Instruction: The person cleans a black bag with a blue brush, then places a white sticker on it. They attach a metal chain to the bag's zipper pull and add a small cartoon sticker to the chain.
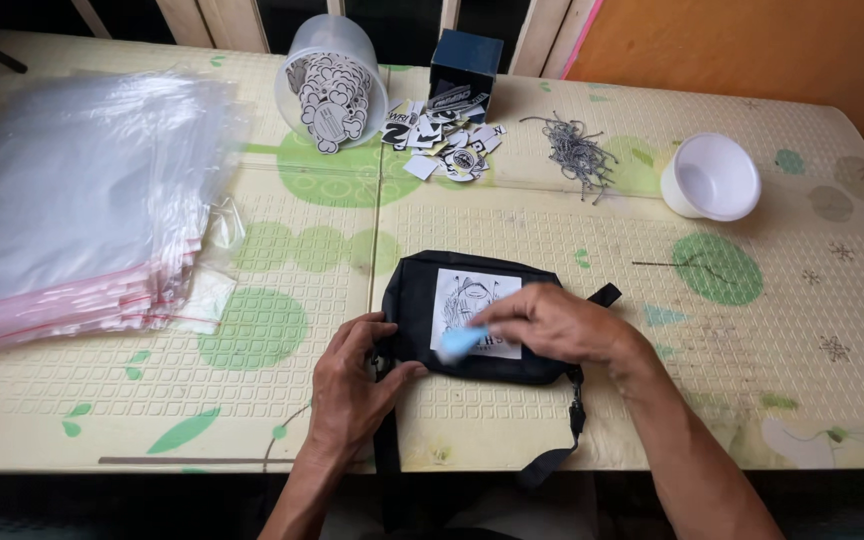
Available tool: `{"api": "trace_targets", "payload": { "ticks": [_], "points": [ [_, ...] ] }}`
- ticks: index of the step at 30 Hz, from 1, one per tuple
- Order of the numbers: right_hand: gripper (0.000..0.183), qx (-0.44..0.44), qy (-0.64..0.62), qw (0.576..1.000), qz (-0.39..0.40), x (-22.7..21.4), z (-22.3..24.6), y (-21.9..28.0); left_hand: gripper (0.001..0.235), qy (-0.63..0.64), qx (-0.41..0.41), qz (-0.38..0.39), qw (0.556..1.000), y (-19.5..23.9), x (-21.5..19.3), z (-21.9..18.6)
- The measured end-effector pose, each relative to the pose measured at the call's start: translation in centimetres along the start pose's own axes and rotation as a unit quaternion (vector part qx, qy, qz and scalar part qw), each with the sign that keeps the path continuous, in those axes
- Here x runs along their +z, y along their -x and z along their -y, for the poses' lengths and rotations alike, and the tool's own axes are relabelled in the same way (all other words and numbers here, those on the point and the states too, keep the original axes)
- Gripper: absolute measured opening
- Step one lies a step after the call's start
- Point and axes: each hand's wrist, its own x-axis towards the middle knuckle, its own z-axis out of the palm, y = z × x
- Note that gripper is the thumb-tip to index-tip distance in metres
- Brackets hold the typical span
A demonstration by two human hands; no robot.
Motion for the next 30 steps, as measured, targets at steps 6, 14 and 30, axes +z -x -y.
{"api": "trace_targets", "payload": {
  "ticks": [6, 14, 30],
  "points": [
    [0.032, 0.045, -0.011, 0.998, 0.035, -0.6, -1.2, 0.9, 0.054, -0.010, -0.011, -0.003, 1.000, 0.3, 0.2, 0.0],
    [0.033, 0.003, 0.095, 0.985, -0.145, -1.2, -2.5, 2.1, 0.053, -0.018, -0.007, -0.008, 1.000, 0.0, 0.3, -0.2],
    [0.035, 0.054, 0.085, 0.943, -0.317, -2.5, -5.1, 3.9, 0.054, -0.031, -0.010, -0.008, 0.999, 0.1, 0.3, -0.1]
  ]
}}
